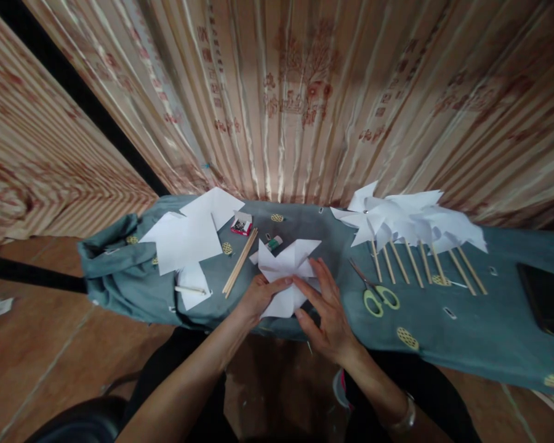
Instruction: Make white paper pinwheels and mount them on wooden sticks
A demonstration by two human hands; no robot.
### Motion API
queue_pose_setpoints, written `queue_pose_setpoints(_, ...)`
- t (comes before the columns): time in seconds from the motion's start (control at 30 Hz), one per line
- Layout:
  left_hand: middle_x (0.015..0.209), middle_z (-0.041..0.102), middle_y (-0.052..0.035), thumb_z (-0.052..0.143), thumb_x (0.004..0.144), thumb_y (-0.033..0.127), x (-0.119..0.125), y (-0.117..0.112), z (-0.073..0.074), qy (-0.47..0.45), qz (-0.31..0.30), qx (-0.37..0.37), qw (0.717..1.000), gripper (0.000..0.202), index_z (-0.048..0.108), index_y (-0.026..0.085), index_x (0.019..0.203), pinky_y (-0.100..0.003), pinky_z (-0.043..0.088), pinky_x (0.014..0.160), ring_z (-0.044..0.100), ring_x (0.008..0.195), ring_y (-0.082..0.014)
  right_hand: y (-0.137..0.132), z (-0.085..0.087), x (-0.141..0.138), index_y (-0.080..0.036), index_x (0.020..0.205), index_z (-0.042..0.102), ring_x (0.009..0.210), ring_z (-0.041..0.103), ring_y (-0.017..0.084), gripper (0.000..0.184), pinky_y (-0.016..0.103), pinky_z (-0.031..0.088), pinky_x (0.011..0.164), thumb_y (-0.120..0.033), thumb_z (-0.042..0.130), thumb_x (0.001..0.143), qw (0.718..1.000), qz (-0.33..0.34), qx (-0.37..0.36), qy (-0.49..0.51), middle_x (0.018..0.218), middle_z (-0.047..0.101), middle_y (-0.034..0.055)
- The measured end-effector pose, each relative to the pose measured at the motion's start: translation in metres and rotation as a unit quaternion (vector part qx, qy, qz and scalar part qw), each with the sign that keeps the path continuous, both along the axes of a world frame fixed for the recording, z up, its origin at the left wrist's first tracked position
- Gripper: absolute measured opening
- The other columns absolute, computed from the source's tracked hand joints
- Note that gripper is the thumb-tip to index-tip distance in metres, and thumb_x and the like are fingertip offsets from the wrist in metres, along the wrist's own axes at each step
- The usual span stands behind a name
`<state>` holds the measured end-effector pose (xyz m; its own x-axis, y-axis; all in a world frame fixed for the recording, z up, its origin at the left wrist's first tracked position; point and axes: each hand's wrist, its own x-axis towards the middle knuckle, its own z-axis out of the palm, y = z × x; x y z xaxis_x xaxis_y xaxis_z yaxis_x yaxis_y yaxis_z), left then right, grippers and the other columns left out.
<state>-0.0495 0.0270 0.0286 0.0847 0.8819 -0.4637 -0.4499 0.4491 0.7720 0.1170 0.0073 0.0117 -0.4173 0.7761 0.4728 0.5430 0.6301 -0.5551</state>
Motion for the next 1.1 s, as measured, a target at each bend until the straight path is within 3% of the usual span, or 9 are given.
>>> queue_pose_setpoints(0.33, 0.079, 0.074, -0.0086, 0.087, 0.05, 0.028, 0.001, 0.004, -0.001, 0.01, 0.032, 0.0, 0.999, 0.038, 0.072, 0.01, 0.08, -0.028, 0.047, 0.062, 0.063, 0.064, -0.0179, 0.001, 0.002, -0.001, -0.025, 0.142, 0.04, 0.145, 0.014, 0.035, 0.053, 0.062, 0.023, 0.112, -0.03, 0.049, 0.09, 1.0, -0.004, 0.011, 0.003, 0.159, 0.015, 0.0075)
queue_pose_setpoints(0.47, 0.077, 0.074, -0.009, 0.088, 0.048, 0.029, -0.001, 0.005, -0.001, 0.024, 0.044, 0.003, 0.999, 0.039, 0.072, 0.01, 0.077, -0.031, 0.049, 0.065, 0.064, 0.065, -0.0197, 0.006, 0.004, 0.004, -0.026, 0.146, 0.033, 0.145, 0.017, 0.034, 0.061, 0.061, 0.023, 0.113, -0.033, 0.053, 0.089, 0.997, -0.06, -0.005, 0.039, 0.158, 0.022, 0.0087)
queue_pose_setpoints(0.53, 0.077, 0.074, -0.0086, 0.088, 0.047, 0.03, -0.002, 0.005, -0.001, 0.029, 0.047, 0.012, 0.998, 0.038, 0.072, 0.01, 0.076, -0.031, 0.05, 0.067, 0.064, 0.066, -0.0201, 0.012, 0.003, 0.007, -0.024, 0.146, 0.031, 0.143, 0.024, 0.033, 0.064, 0.059, 0.025, 0.114, -0.036, 0.054, 0.088, 0.989, -0.1, -0.053, 0.095, 0.155, 0.028, 0.0113)
queue_pose_setpoints(0.63, 0.08, 0.074, -0.0083, 0.088, 0.047, 0.029, -0.002, 0.004, -0.003, 0.046, 0.039, 0.03, 0.998, 0.037, 0.073, 0.011, 0.076, -0.032, 0.051, 0.071, 0.066, 0.071, -0.0221, 0.023, 0.001, 0.012, -0.021, 0.143, 0.035, 0.134, 0.042, 0.03, 0.067, 0.054, 0.035, 0.11, -0.041, 0.06, 0.085, 0.954, -0.112, -0.187, 0.205, 0.144, 0.046, 0.0141)
queue_pose_setpoints(0.73, 0.081, 0.075, -0.0073, 0.087, 0.049, 0.029, 0.0, 0.001, -0.007, 0.059, 0.016, 0.053, 0.997, 0.035, 0.074, 0.013, 0.076, -0.033, 0.052, 0.073, 0.067, 0.074, -0.0228, 0.031, 0.002, 0.014, -0.021, 0.137, 0.04, 0.115, 0.061, 0.028, 0.071, 0.048, 0.047, 0.1, -0.044, 0.069, 0.077, 0.897, -0.061, -0.319, 0.3, 0.122, 0.065, 0.0118)
queue_pose_setpoints(0.87, 0.082, 0.075, -0.0057, 0.085, 0.053, 0.03, 0.003, -0.003, -0.012, 0.079, -0.024, 0.076, 0.994, 0.033, 0.076, 0.014, 0.08, -0.032, 0.053, 0.072, 0.068, 0.073, -0.0216, 0.035, 0.01, 0.014, -0.023, 0.121, 0.05, 0.095, 0.069, 0.026, 0.061, 0.041, 0.056, 0.085, -0.038, 0.076, 0.068, 0.844, 0.016, -0.424, 0.328, 0.101, 0.073, 0.0056)
queue_pose_setpoints(0.97, 0.083, 0.076, -0.0059, 0.083, 0.057, 0.03, 0.003, -0.005, -0.014, 0.104, -0.048, 0.093, 0.989, 0.03, 0.076, 0.014, 0.082, -0.032, 0.053, 0.071, 0.068, 0.073, -0.022, 0.034, 0.012, 0.011, -0.022, 0.112, 0.053, 0.088, 0.071, 0.026, 0.057, 0.04, 0.057, 0.08, -0.035, 0.078, 0.063, 0.832, 0.011, -0.446, 0.331, 0.095, 0.074, 0.0044)
queue_pose_setpoints(1.1, 0.084, 0.076, -0.0068, 0.081, 0.059, 0.031, 0.001, -0.006, -0.014, 0.147, -0.06, 0.114, 0.981, 0.029, 0.076, 0.013, 0.082, -0.033, 0.054, 0.071, 0.069, 0.076, -0.024, 0.033, 0.009, 0.007, -0.021, 0.105, 0.058, 0.086, 0.07, 0.026, 0.05, 0.039, 0.057, 0.075, -0.034, 0.077, 0.06, 0.851, -0.023, -0.424, 0.308, 0.092, 0.074, 0.004)
